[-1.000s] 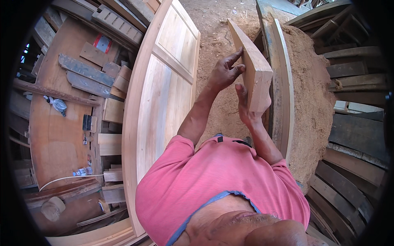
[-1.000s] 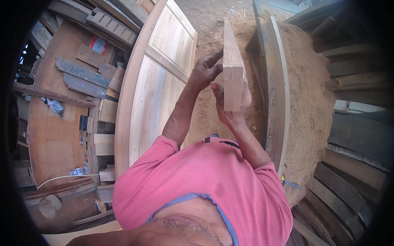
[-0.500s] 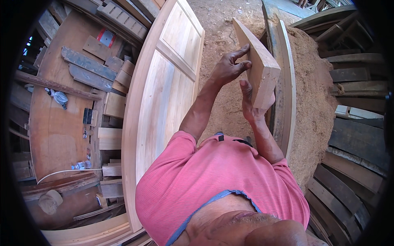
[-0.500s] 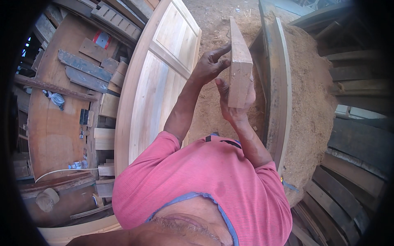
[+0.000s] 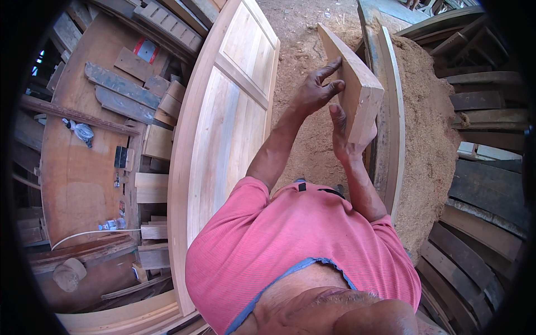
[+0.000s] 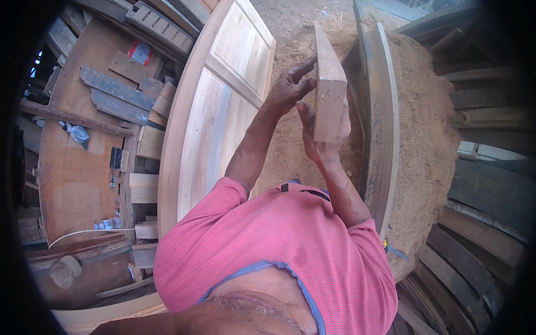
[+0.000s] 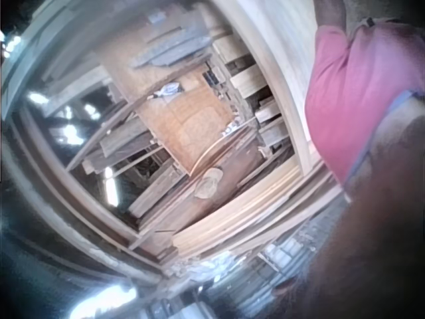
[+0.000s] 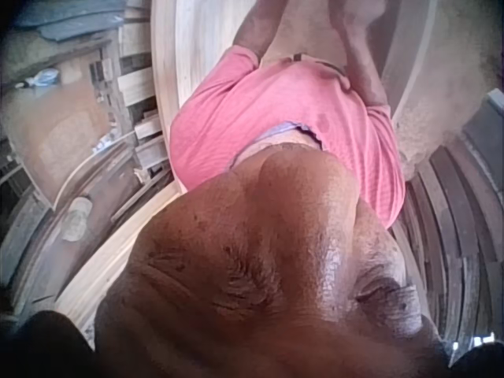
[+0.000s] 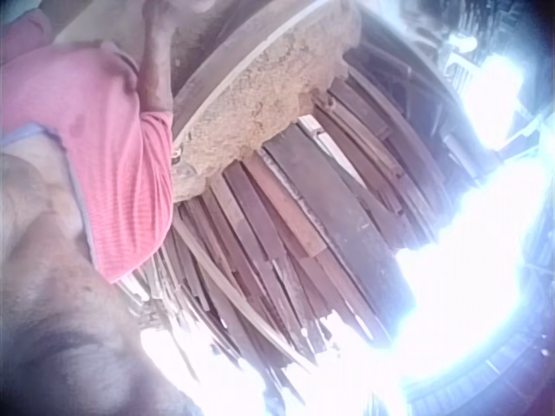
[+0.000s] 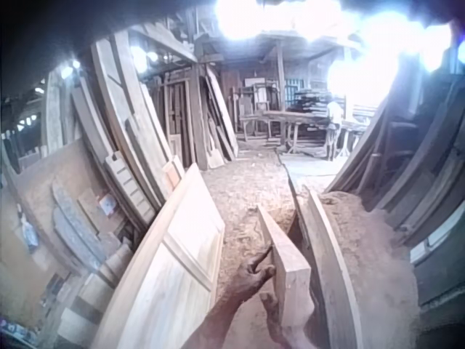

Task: The person handles several wooden planks, aligning them against a curved wooden structure. Using a metal ruler and a pencil, the person marks lines on the planks. The person repeatedly positions the ruler and draws lines on different pieces of wood.

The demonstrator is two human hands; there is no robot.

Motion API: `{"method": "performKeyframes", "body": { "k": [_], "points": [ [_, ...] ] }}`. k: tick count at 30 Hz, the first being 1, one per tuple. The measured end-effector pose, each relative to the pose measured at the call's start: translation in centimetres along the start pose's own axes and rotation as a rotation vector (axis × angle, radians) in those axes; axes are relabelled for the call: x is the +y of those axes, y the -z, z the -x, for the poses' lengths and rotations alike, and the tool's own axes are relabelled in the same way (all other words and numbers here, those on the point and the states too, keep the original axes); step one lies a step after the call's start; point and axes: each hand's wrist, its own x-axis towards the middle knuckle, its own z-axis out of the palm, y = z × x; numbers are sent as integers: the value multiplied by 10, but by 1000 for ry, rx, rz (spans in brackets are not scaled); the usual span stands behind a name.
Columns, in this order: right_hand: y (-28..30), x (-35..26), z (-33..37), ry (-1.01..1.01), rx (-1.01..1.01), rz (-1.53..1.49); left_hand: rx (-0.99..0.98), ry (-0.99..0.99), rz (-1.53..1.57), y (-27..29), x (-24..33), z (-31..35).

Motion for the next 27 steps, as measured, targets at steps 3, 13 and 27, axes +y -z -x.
{"method": "performKeyframes", "body": {
  "k": [3, 13, 27],
  "points": [
    [2, 7, 10, -131, -112, 37, 6, 218, 331, -16, -20, 18],
    [99, 14, 18, -339, -864, -66, -62, 321, 1684, -42, -76, 96],
    [96, 67, 134, -1498, -247, -825, 87, 845, 536, -27, -65, 138]
  ]
}}
